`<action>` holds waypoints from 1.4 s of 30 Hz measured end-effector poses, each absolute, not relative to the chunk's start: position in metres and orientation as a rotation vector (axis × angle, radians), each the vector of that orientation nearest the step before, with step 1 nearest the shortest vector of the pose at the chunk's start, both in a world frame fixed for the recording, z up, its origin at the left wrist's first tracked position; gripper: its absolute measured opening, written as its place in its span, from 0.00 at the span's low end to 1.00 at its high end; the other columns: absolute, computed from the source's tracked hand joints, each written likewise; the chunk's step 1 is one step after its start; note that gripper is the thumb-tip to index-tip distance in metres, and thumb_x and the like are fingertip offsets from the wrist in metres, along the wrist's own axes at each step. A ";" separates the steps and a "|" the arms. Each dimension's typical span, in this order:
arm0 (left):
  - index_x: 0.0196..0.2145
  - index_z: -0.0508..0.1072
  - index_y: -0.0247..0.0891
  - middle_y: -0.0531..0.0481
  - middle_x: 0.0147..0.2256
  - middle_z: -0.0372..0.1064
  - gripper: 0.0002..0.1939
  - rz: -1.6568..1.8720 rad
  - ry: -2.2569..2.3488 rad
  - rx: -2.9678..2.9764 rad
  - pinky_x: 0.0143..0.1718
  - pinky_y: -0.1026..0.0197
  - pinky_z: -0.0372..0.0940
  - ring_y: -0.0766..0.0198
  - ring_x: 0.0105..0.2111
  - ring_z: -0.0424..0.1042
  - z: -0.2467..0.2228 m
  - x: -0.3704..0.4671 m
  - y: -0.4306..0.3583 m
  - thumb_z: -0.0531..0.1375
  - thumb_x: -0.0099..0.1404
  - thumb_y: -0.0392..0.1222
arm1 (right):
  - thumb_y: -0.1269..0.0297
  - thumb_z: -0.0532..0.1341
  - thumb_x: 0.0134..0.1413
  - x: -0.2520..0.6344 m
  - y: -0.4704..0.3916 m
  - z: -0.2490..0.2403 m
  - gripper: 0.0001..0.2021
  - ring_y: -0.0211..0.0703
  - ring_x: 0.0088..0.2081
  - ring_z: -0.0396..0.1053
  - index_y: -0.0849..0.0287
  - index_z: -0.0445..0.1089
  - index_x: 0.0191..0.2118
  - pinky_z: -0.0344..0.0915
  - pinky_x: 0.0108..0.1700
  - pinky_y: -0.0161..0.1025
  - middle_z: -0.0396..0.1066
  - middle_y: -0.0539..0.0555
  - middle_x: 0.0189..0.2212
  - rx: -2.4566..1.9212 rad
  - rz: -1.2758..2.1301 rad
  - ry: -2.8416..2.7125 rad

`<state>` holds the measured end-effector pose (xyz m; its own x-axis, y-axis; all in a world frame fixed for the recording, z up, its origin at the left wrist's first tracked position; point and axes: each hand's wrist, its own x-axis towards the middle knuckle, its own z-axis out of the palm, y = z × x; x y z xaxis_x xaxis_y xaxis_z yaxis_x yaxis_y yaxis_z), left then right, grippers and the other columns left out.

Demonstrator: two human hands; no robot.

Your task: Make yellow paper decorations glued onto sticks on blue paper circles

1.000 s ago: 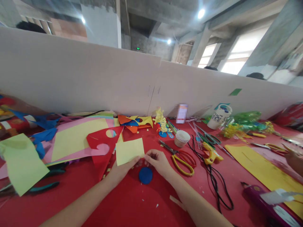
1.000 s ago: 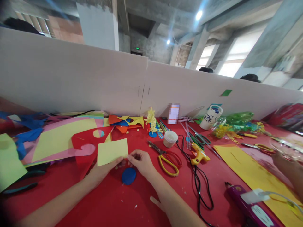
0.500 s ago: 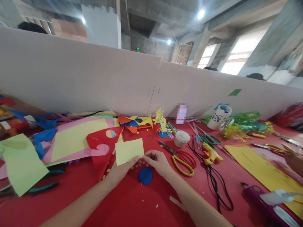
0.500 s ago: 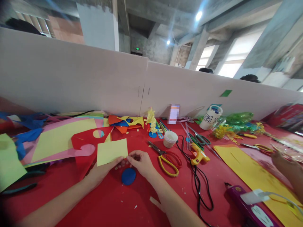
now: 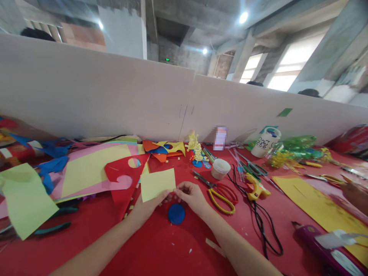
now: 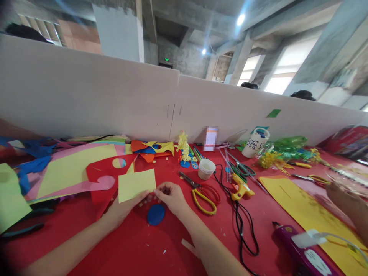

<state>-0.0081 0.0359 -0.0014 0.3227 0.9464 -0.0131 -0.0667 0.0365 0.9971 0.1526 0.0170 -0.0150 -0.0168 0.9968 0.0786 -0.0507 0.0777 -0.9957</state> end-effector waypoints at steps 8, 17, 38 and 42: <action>0.27 0.73 0.35 0.49 0.26 0.73 0.10 0.988 0.900 1.253 0.28 0.62 0.66 0.63 0.25 0.70 0.003 -0.009 0.034 0.63 0.51 0.44 | 0.50 0.65 0.39 0.152 0.017 -0.016 0.17 0.33 0.17 0.63 0.59 0.65 0.24 0.60 0.23 0.32 0.68 0.48 0.17 -1.112 1.189 -1.221; 0.28 0.73 0.35 0.49 0.26 0.73 0.09 0.965 0.895 1.218 0.28 0.62 0.65 0.62 0.26 0.70 0.000 -0.011 0.036 0.62 0.53 0.44 | 0.49 0.60 0.45 0.154 0.014 -0.013 0.16 0.34 0.18 0.63 0.60 0.68 0.26 0.59 0.23 0.32 0.69 0.49 0.19 -1.058 1.212 -1.259; 0.29 0.73 0.33 0.47 0.26 0.73 0.10 0.938 0.871 1.250 0.28 0.61 0.65 0.61 0.26 0.70 -0.001 -0.011 0.036 0.61 0.54 0.45 | 0.53 0.65 0.40 0.153 0.016 -0.015 0.14 0.33 0.18 0.63 0.60 0.67 0.24 0.60 0.23 0.32 0.70 0.49 0.18 -1.079 1.230 -1.218; 0.28 0.73 0.33 0.47 0.26 0.73 0.10 0.944 0.870 1.250 0.28 0.61 0.65 0.62 0.25 0.69 -0.001 -0.010 0.036 0.62 0.53 0.44 | 0.54 0.65 0.39 0.153 0.015 -0.014 0.14 0.32 0.18 0.63 0.60 0.67 0.23 0.60 0.23 0.31 0.70 0.49 0.18 -1.072 1.235 -1.214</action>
<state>-0.0103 0.0364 -0.0005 0.3739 0.9271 -0.0254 -0.1012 0.0680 0.9925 0.1532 0.0154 -0.0137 -0.0480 0.9964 0.0701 -0.0867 0.0658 -0.9941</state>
